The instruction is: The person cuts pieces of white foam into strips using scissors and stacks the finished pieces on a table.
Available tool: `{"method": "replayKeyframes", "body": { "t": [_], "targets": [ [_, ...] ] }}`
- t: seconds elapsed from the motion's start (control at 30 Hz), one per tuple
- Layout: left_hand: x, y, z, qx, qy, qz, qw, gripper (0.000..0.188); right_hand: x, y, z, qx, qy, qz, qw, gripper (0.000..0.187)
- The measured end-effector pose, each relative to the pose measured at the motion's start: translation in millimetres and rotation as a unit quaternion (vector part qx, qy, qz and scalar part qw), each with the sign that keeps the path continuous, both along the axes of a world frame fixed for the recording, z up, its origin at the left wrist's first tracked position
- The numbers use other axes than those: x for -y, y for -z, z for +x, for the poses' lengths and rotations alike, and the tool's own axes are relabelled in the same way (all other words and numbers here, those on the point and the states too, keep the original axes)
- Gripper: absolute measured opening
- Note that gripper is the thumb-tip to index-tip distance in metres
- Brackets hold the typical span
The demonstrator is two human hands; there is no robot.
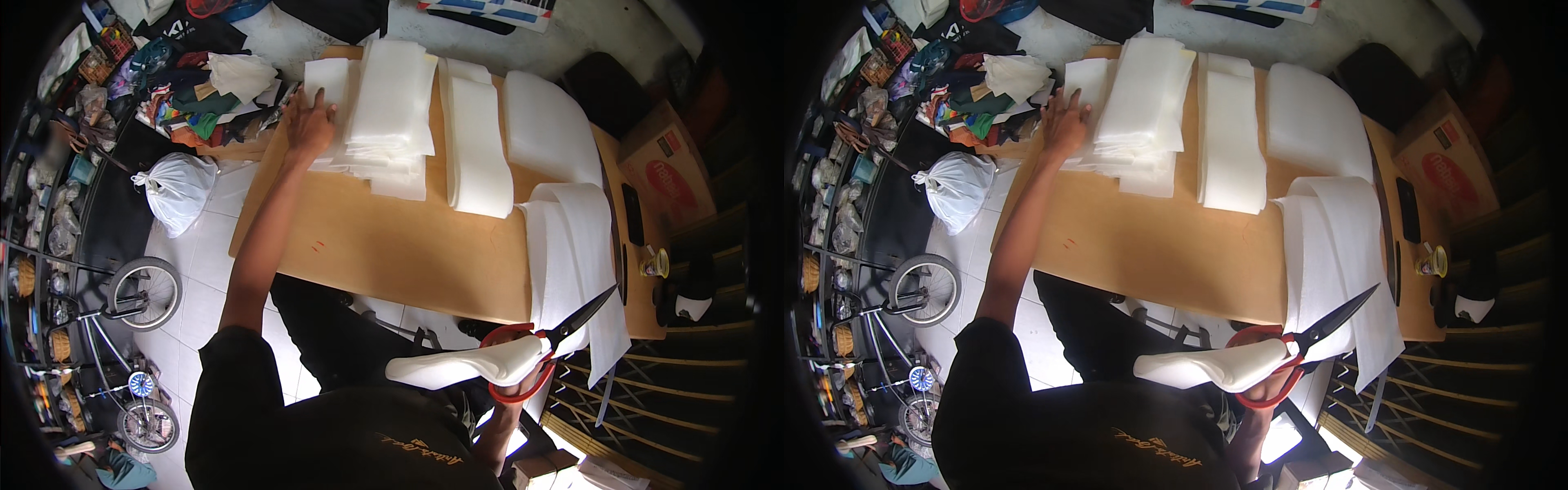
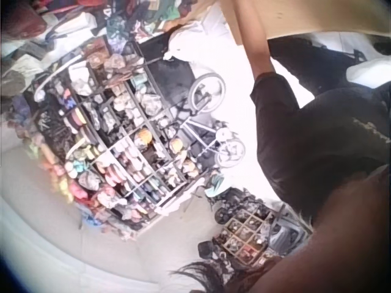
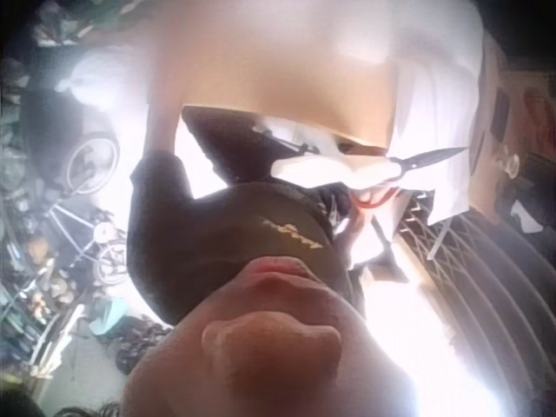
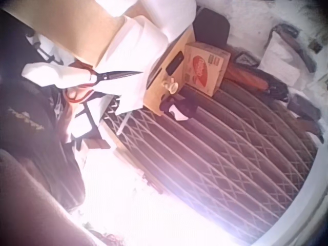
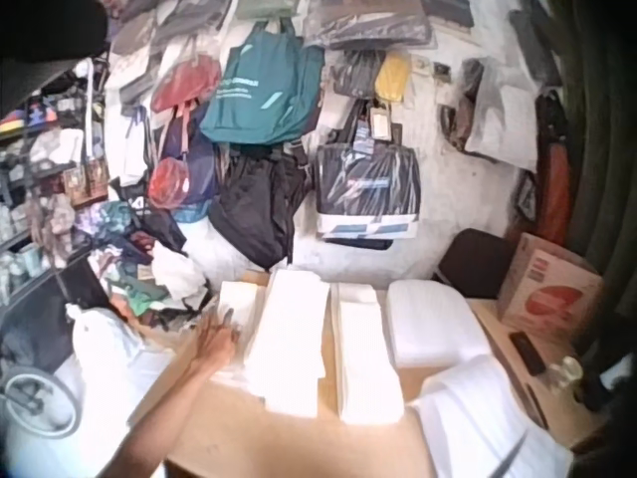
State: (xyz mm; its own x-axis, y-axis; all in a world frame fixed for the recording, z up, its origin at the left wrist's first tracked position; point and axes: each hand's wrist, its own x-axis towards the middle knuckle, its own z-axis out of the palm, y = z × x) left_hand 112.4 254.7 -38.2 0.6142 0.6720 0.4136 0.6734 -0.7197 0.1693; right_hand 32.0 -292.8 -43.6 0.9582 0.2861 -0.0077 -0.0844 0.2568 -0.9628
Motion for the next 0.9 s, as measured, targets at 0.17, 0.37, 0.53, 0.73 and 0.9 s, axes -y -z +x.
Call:
{"method": "replayKeyframes", "body": {
  "t": [0.17, 0.37, 0.53, 0.73, 0.9],
  "targets": [
    [-8, 1, -3, -0.016, 0.059, -0.090, 0.994, 0.055, -4, -7, -3, 0.065, 0.016, -0.056, 0.996, 0.042],
    [-29, 12, -6, 0.091, 0.209, -0.208, 0.951, 0.055, -13, -23, -7, 0.070, 0.037, -0.109, 0.991, 0.050],
    [-3, 0, -21, 0.052, 0.094, -0.022, 0.994, 0.051, -15, -35, -8, -0.012, -0.003, -0.014, 1.000, 0.059],
    [189, -105, -101, 0.274, 0.331, -0.411, 0.804, 0.038, -44, -83, -7, 0.034, -0.009, -0.020, 0.999, 0.049],
    [279, -106, -152, 0.144, 0.446, -0.672, 0.573, 0.082, -55, -94, 5, 0.100, -0.087, -0.079, 0.988, 0.049]
  ]
}}
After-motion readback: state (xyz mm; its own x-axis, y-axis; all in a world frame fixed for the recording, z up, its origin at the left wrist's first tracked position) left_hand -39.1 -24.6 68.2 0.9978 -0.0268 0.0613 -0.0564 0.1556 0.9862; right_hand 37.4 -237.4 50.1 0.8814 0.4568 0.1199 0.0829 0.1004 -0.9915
